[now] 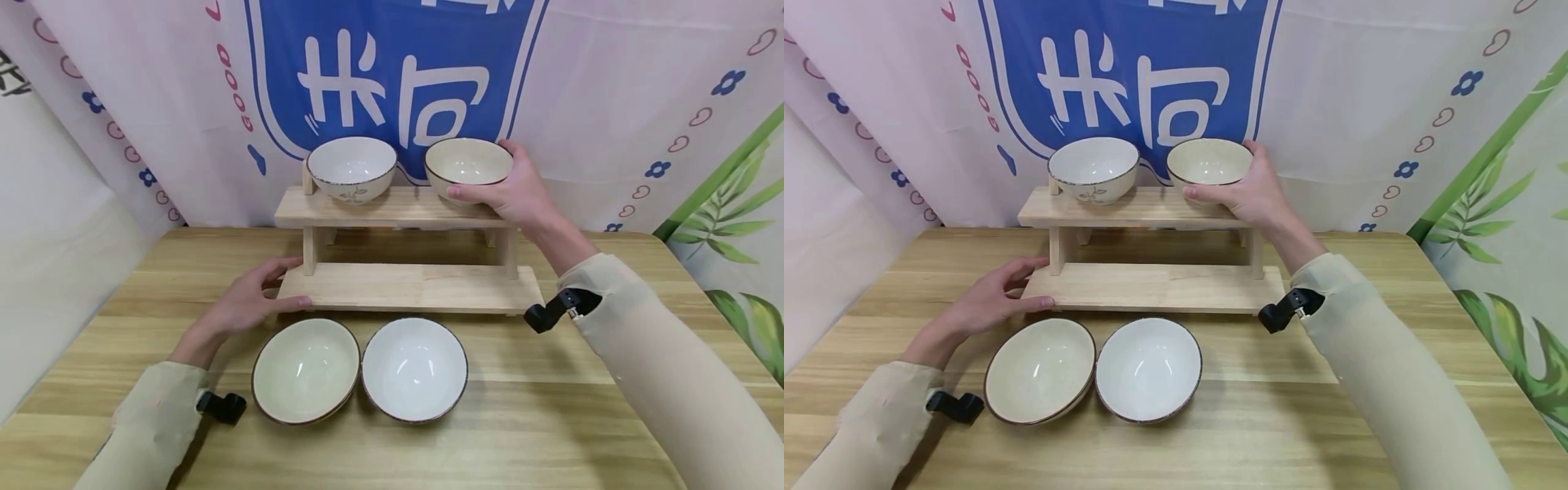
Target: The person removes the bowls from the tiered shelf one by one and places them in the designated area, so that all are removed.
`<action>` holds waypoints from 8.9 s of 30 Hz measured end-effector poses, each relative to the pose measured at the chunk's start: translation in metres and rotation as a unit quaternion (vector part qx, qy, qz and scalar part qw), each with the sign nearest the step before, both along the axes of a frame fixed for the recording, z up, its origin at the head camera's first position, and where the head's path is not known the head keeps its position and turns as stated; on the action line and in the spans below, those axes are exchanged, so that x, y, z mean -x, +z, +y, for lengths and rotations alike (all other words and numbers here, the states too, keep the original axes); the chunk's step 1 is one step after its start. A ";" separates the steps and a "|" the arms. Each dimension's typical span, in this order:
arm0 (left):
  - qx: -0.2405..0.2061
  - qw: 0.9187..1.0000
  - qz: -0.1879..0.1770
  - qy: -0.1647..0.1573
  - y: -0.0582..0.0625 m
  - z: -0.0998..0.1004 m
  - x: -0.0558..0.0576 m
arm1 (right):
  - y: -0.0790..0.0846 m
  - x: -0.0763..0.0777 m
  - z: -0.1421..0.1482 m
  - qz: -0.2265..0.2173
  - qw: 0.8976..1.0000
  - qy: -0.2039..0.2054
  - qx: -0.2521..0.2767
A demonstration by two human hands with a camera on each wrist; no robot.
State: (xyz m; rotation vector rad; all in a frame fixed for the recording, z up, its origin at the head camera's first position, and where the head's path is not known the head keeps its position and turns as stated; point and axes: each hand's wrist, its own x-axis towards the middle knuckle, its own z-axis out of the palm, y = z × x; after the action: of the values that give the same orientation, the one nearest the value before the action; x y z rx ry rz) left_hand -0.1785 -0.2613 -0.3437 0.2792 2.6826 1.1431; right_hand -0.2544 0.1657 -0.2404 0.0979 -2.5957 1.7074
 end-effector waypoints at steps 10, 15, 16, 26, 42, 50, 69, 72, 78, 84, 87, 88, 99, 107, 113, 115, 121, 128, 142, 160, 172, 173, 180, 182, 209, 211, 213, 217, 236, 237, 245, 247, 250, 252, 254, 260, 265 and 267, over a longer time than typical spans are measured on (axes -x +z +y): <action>0.001 1.000 -0.002 0.000 0.000 0.001 0.000 | -0.003 -0.007 0.002 0.010 1.000 -0.011 -0.006; -0.006 1.000 -0.005 0.001 0.000 0.001 0.000 | -0.004 -0.014 0.006 0.017 1.000 -0.009 -0.002; -0.006 1.000 -0.005 0.001 0.000 0.001 -0.001 | -0.004 -0.016 0.007 0.019 1.000 -0.008 -0.001; 0.002 1.000 -0.003 -0.001 0.000 0.002 0.000 | -0.007 -0.040 0.025 0.030 1.000 0.010 0.002; -0.002 1.000 -0.007 0.001 0.000 0.001 0.000 | -0.013 -0.093 0.050 0.042 0.998 0.052 0.005; -0.001 1.000 -0.004 0.000 0.000 0.002 0.000 | -0.028 -0.116 0.064 0.065 0.993 0.095 0.026; 0.000 1.000 -0.005 0.001 -0.001 0.001 0.000 | -0.073 -0.152 0.089 0.086 0.967 0.231 0.072; 0.001 1.000 -0.004 0.001 -0.001 0.001 0.000 | -0.080 -0.156 0.091 0.087 0.962 0.246 0.081; 0.001 1.000 -0.007 0.003 0.000 0.002 -0.001 | -0.093 -0.161 0.095 0.074 0.958 0.267 0.074; 0.004 1.000 -0.010 0.004 0.000 0.002 -0.001 | -0.104 -0.168 0.098 0.036 0.955 0.284 0.072; 0.006 1.000 -0.010 0.005 -0.001 0.002 -0.001 | -0.108 -0.169 0.100 0.034 0.954 0.291 0.062; 0.006 1.000 -0.010 0.005 -0.001 0.002 -0.001 | -0.109 -0.169 0.100 0.035 0.953 0.294 0.057; 0.009 1.000 -0.009 0.007 0.000 0.002 -0.002 | -0.115 -0.172 0.104 0.038 0.952 0.304 0.027; 0.003 1.000 -0.011 0.006 0.001 0.002 -0.001 | -0.118 -0.172 0.105 0.026 0.951 0.307 0.039; 0.005 1.000 -0.010 0.007 0.002 0.002 0.000 | -0.117 -0.171 0.106 0.015 0.947 0.317 0.045; 0.008 1.000 -0.010 0.008 0.003 0.002 0.000 | -0.117 -0.171 0.106 0.013 0.945 0.322 0.046; 0.017 1.000 -0.009 0.007 0.004 0.003 0.002 | -0.117 -0.171 0.108 0.015 0.948 0.318 0.011; 0.019 1.000 -0.012 0.006 0.003 0.005 0.002 | -0.119 -0.173 0.108 0.014 0.950 0.312 -0.019; 0.011 1.000 -0.015 0.008 0.001 0.003 0.000 | -0.112 -0.172 0.108 0.002 0.942 0.334 -0.031; 0.011 1.000 -0.015 0.011 0.001 0.001 -0.002 | -0.051 -0.125 0.069 0.138 0.948 0.285 0.012; 0.010 1.000 -0.012 0.009 -0.001 0.002 -0.001 | -0.012 -0.086 0.021 0.075 0.973 0.219 0.019; 0.010 1.000 -0.011 0.009 -0.001 0.002 -0.001 | -0.009 -0.082 0.017 0.068 0.975 0.213 0.021; 0.002 1.000 -0.011 0.006 0.000 0.002 0.000 | -0.003 -0.058 -0.014 0.043 0.978 0.197 0.047; 0.002 1.000 -0.012 0.006 0.000 0.002 0.000 | -0.002 -0.052 -0.022 0.040 0.979 0.195 0.052; -0.004 1.000 -0.013 0.008 0.001 0.002 -0.002 | 0.002 0.004 -0.099 0.010 0.980 0.195 0.037; -0.003 1.000 -0.012 0.008 0.001 0.002 -0.001 | 0.001 0.006 -0.103 0.017 0.980 0.195 0.044; -0.002 1.000 -0.012 0.009 0.001 0.002 -0.001 | 0.000 0.007 -0.106 0.022 0.980 0.193 0.047; -0.003 1.000 -0.013 0.011 0.001 0.002 0.000 | 0.000 0.009 -0.113 0.024 0.982 0.185 0.037; 0.001 1.000 -0.012 0.009 0.001 0.001 -0.001 | 0.004 0.015 -0.143 -0.002 0.994 0.106 0.002; 0.002 1.000 -0.012 0.009 0.001 0.001 -0.001 | 0.003 0.015 -0.144 0.000 0.995 0.102 0.002; 0.002 1.000 -0.011 0.007 0.002 0.001 -0.001 | 0.002 0.014 -0.150 0.017 0.997 0.072 0.008; 0.003 1.000 -0.010 0.005 0.002 0.002 -0.001 | 0.001 0.014 -0.151 0.019 0.998 0.068 0.007; 0.002 1.000 -0.013 0.006 0.002 0.002 -0.001 | 0.000 0.014 -0.151 0.020 0.998 0.063 0.005; 0.002 1.000 -0.013 0.006 0.001 0.002 -0.001 | -0.001 0.013 -0.150 0.020 0.998 0.062 0.005; 0.003 1.000 -0.014 0.007 0.001 0.002 -0.001 | -0.002 0.011 -0.148 0.022 0.998 0.062 0.005; 0.007 1.000 -0.008 0.008 0.001 0.002 0.000 | -0.001 0.002 -0.138 0.017 0.997 0.070 0.012; 0.006 1.000 -0.010 0.008 0.001 0.002 0.000 | -0.002 -0.006 -0.129 0.015 0.997 0.078 0.017; 0.007 1.000 -0.011 0.008 0.001 0.003 0.000 | -0.002 -0.010 -0.124 0.017 0.997 0.078 0.018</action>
State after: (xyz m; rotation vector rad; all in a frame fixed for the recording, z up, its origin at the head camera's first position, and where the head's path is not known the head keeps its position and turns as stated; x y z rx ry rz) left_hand -0.1783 -0.2585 -0.3423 0.2414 2.6769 1.1259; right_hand -0.2444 0.0412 -0.2429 0.3349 -2.5936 1.7835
